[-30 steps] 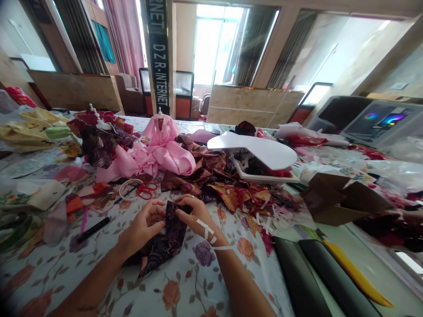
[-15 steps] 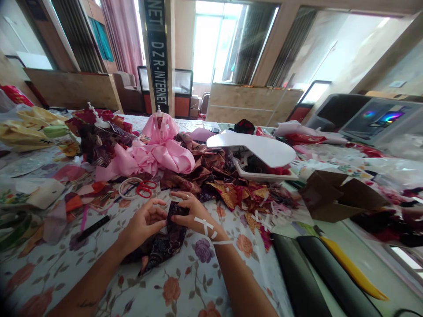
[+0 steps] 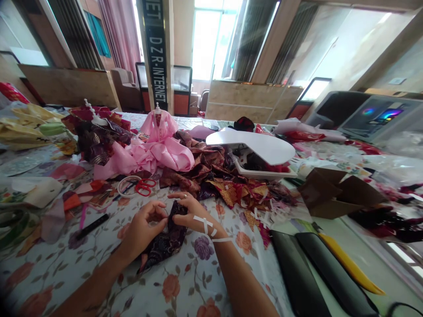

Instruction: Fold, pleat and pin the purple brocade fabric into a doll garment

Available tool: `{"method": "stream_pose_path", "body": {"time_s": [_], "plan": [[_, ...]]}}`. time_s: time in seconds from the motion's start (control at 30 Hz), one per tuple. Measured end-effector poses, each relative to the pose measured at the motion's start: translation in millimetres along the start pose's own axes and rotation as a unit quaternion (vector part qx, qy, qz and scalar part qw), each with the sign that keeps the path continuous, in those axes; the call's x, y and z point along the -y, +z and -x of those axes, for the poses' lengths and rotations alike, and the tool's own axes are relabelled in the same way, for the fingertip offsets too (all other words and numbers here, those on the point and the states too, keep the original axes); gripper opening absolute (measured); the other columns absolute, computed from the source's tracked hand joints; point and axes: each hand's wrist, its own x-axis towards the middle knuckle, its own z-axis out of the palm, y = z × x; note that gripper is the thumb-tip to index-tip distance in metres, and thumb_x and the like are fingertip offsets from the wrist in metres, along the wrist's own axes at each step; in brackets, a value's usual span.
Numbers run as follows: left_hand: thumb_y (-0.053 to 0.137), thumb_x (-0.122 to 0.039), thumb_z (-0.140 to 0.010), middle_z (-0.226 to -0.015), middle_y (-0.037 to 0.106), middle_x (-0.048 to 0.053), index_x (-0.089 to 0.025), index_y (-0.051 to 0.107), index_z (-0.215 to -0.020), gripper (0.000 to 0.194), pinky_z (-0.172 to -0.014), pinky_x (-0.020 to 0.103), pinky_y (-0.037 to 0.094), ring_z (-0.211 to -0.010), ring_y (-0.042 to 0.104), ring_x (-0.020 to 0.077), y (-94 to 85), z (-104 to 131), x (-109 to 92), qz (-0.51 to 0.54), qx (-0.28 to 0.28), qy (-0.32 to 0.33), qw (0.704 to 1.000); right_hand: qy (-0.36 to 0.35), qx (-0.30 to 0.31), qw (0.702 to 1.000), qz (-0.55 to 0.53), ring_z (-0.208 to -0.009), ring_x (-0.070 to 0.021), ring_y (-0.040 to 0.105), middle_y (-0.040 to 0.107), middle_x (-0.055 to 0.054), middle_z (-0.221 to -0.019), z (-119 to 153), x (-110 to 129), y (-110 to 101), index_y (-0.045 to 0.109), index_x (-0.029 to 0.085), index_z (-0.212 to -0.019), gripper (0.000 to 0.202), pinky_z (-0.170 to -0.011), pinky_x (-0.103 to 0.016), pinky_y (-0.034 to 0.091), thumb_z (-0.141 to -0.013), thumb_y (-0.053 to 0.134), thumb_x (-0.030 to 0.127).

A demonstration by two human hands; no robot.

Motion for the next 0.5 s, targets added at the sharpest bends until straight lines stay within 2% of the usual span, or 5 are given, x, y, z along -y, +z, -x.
{"method": "stream_pose_path", "body": {"time_s": [0.13,0.3,0.4,0.5], "plan": [[0.055,-0.008,-0.074,-0.073,0.062,-0.003,-0.021,0.052,-0.098,0.028,-0.069,0.025,0.049,-0.068,0.062,0.0131,5.1,6,3,-0.127,-0.062,0.098,0.985,0.007,0.003,1.0,0.004,-0.118,-0.027,0.049,0.057,-0.008,-0.127,-1,0,0,0.065,0.017,-0.072,0.008,-0.1,-0.04,0.036,-0.067,0.062,0.012],[0.051,-0.008,-0.081,-0.076,0.064,0.002,-0.019,0.053,-0.096,0.018,-0.068,0.028,0.05,-0.072,0.063,0.0173,9.7,10,9,-0.275,-0.111,0.252,0.921,0.004,-0.001,1.0,0.017,-0.12,-0.0269,0.048,0.056,-0.009,-0.13,-1,-5,0,0.066,0.017,-0.072,0.006,-0.101,-0.04,0.035,-0.069,0.062,0.013],[0.049,-0.009,-0.084,-0.074,0.063,0.004,-0.018,0.055,-0.091,0.013,-0.066,0.029,0.05,-0.07,0.062,0.0185,11.3,10,9,-0.316,-0.111,0.278,0.9,0.007,-0.003,0.999,0.032,-0.119,-0.0265,0.049,0.057,-0.01,-0.129,-1,-6,1,0.064,0.017,-0.069,0.006,-0.1,-0.04,0.036,-0.068,0.062,0.012],[0.047,-0.009,-0.085,-0.077,0.065,0.005,-0.018,0.057,-0.09,0.014,-0.069,0.03,0.051,-0.073,0.063,0.0194,12.8,10,10,-0.331,-0.105,0.276,0.896,0.013,-0.004,0.999,0.046,-0.117,-0.0263,0.051,0.059,-0.011,-0.125,-2,-5,2,0.063,0.017,-0.067,0.007,-0.099,-0.04,0.037,-0.067,0.062,0.011]]}}
